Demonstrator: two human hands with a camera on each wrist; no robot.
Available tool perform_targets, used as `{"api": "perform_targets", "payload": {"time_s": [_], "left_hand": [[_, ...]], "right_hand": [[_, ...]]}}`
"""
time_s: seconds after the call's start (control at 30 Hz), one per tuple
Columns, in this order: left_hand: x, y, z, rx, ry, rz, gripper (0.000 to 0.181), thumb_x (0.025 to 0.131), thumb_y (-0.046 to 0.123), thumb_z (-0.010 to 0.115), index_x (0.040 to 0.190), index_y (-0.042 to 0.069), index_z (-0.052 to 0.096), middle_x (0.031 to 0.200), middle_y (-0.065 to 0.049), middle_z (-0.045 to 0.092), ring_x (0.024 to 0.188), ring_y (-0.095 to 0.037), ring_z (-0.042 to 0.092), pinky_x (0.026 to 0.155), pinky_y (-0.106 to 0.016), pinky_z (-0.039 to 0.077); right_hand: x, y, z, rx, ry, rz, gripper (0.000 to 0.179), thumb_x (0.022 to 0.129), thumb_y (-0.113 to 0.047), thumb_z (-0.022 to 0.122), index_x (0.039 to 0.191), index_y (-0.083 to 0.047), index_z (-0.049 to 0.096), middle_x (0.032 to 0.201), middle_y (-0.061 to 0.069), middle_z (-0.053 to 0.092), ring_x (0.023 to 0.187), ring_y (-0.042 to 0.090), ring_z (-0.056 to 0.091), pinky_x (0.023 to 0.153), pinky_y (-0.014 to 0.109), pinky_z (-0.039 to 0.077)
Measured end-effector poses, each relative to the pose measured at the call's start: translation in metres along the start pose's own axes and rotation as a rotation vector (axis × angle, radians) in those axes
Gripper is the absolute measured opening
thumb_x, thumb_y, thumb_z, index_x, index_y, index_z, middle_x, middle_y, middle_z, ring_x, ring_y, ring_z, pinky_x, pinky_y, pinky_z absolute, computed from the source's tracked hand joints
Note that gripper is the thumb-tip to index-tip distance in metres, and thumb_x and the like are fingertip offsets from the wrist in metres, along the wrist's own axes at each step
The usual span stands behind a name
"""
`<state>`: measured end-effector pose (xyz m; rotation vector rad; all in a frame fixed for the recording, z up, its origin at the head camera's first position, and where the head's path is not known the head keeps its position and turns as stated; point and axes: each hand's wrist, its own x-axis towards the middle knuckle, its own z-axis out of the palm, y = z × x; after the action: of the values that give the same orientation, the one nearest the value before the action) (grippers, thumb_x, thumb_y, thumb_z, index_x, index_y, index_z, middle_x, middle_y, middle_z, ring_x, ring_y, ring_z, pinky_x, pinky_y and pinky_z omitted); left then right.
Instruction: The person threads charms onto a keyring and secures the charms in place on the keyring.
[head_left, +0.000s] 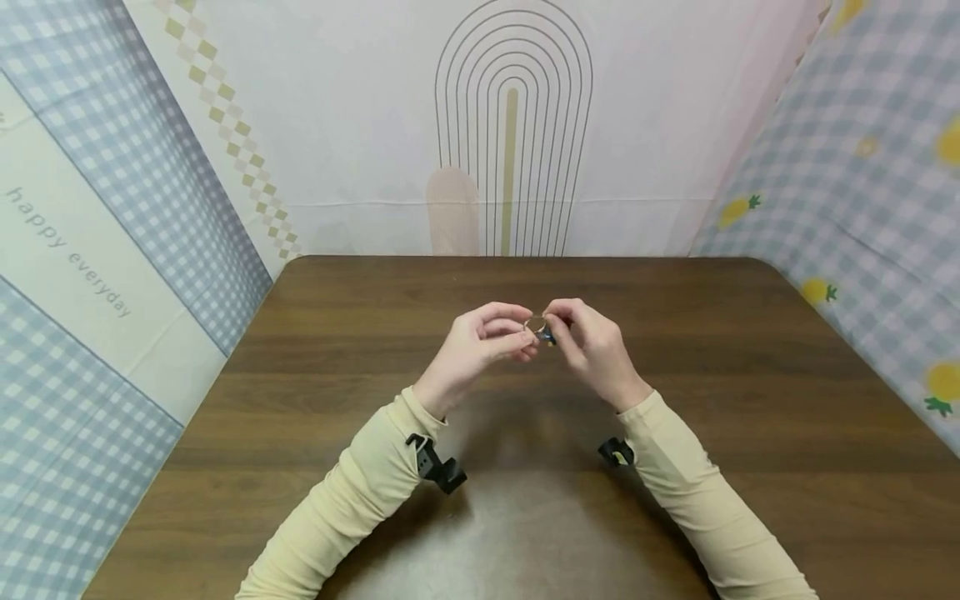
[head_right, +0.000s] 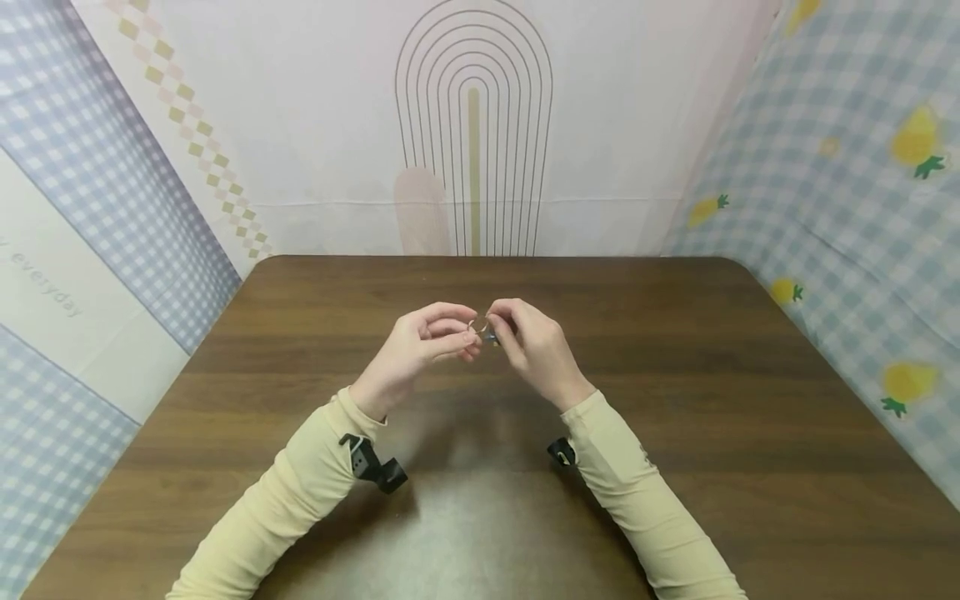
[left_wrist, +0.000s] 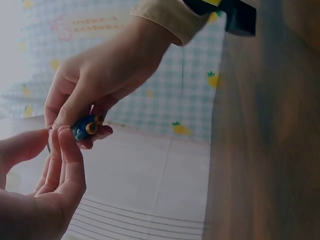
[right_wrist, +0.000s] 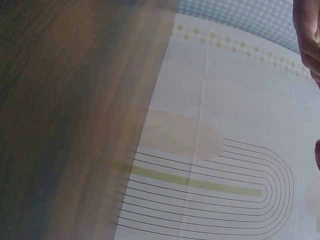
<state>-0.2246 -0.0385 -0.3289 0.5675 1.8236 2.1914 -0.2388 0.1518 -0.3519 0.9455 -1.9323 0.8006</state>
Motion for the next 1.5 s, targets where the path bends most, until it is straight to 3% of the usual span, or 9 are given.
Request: {"api": "perform_targets", "payload": {"time_s": [0.37,0.5,0.57,0.67,0.77,0.87,0.93,1.13,1.5], "left_hand": [[0.001,-0.003,-0.001,-0.107,0.099,0.082,0.028,0.094,-0.002,0.055,0.119,-0.015,0.056,0.088,0.001,0.071,0.081,-0.012,0.069,0.085,-0.035,0.058],[0.002,-0.004,0.0,-0.116,0.137,0.135,0.023,0.094,-0.003,0.056,0.113,-0.015,0.059,0.088,-0.001,0.071,0.08,-0.013,0.069,0.083,-0.03,0.058],[0.003,-0.004,0.0,-0.095,0.159,0.169,0.022,0.093,-0.002,0.058,0.11,-0.015,0.061,0.088,-0.001,0.071,0.08,-0.015,0.069,0.082,-0.03,0.059],[0.004,-0.005,0.001,-0.038,0.189,0.206,0.019,0.091,0.001,0.063,0.105,-0.012,0.064,0.088,-0.005,0.073,0.079,-0.017,0.07,0.081,-0.032,0.059],[0.005,-0.006,0.0,0.019,0.204,0.229,0.017,0.089,0.002,0.066,0.102,-0.009,0.067,0.092,-0.015,0.073,0.077,-0.016,0.07,0.082,-0.038,0.06],[0.006,-0.007,0.0,0.082,0.201,0.255,0.017,0.088,0.001,0.067,0.102,-0.009,0.067,0.099,-0.024,0.071,0.076,-0.01,0.07,0.082,-0.045,0.059],[0.005,-0.007,0.0,0.132,0.198,0.273,0.017,0.088,0.0,0.067,0.101,-0.01,0.067,0.103,-0.028,0.07,0.075,-0.006,0.07,0.081,-0.044,0.059],[0.003,-0.008,0.0,0.242,0.207,0.297,0.016,0.087,0.001,0.068,0.1,-0.009,0.069,0.105,-0.026,0.071,0.079,-0.009,0.071,0.078,-0.031,0.06],[-0.001,-0.006,0.001,0.292,0.185,0.284,0.012,0.087,-0.001,0.067,0.098,-0.007,0.069,0.094,-0.025,0.072,0.08,-0.022,0.073,0.076,-0.035,0.061]], "right_hand": [[-0.004,0.001,0.006,0.007,-0.04,-0.054,0.026,0.075,0.013,0.073,0.096,0.003,0.061,0.08,0.01,0.063,0.069,0.014,0.056,0.062,0.025,0.047],[-0.005,0.001,0.008,0.015,-0.054,-0.074,0.012,0.087,0.001,0.067,0.096,0.004,0.061,0.08,0.01,0.064,0.07,0.015,0.058,0.062,0.029,0.05],[-0.005,0.0,0.008,0.02,-0.048,-0.068,0.014,0.094,-0.01,0.061,0.096,0.004,0.061,0.08,0.01,0.064,0.07,0.015,0.059,0.062,0.029,0.05],[-0.005,-0.002,0.008,0.03,-0.026,-0.055,0.021,0.097,-0.017,0.057,0.096,0.004,0.061,0.079,0.01,0.063,0.07,0.015,0.058,0.062,0.028,0.049],[-0.004,-0.004,0.008,0.042,-0.01,-0.034,0.011,0.089,-0.002,0.066,0.095,0.004,0.06,0.079,0.011,0.063,0.07,0.015,0.057,0.061,0.028,0.048],[-0.003,-0.005,0.008,0.03,0.012,-0.011,0.024,0.076,0.012,0.073,0.095,0.005,0.06,0.08,0.012,0.063,0.07,0.015,0.056,0.06,0.028,0.047],[-0.003,-0.005,0.009,0.017,0.02,0.004,0.026,0.074,0.013,0.073,0.094,0.005,0.06,0.081,0.013,0.063,0.07,0.015,0.056,0.06,0.026,0.046],[-0.003,-0.003,0.011,-0.006,0.028,0.024,0.029,0.071,0.016,0.074,0.094,0.005,0.06,0.081,0.013,0.064,0.066,0.015,0.056,0.057,0.02,0.043],[-0.004,-0.003,0.012,-0.015,0.013,0.038,0.021,0.078,0.013,0.071,0.093,0.005,0.059,0.079,0.012,0.064,0.067,0.014,0.056,0.058,0.02,0.043]]}}
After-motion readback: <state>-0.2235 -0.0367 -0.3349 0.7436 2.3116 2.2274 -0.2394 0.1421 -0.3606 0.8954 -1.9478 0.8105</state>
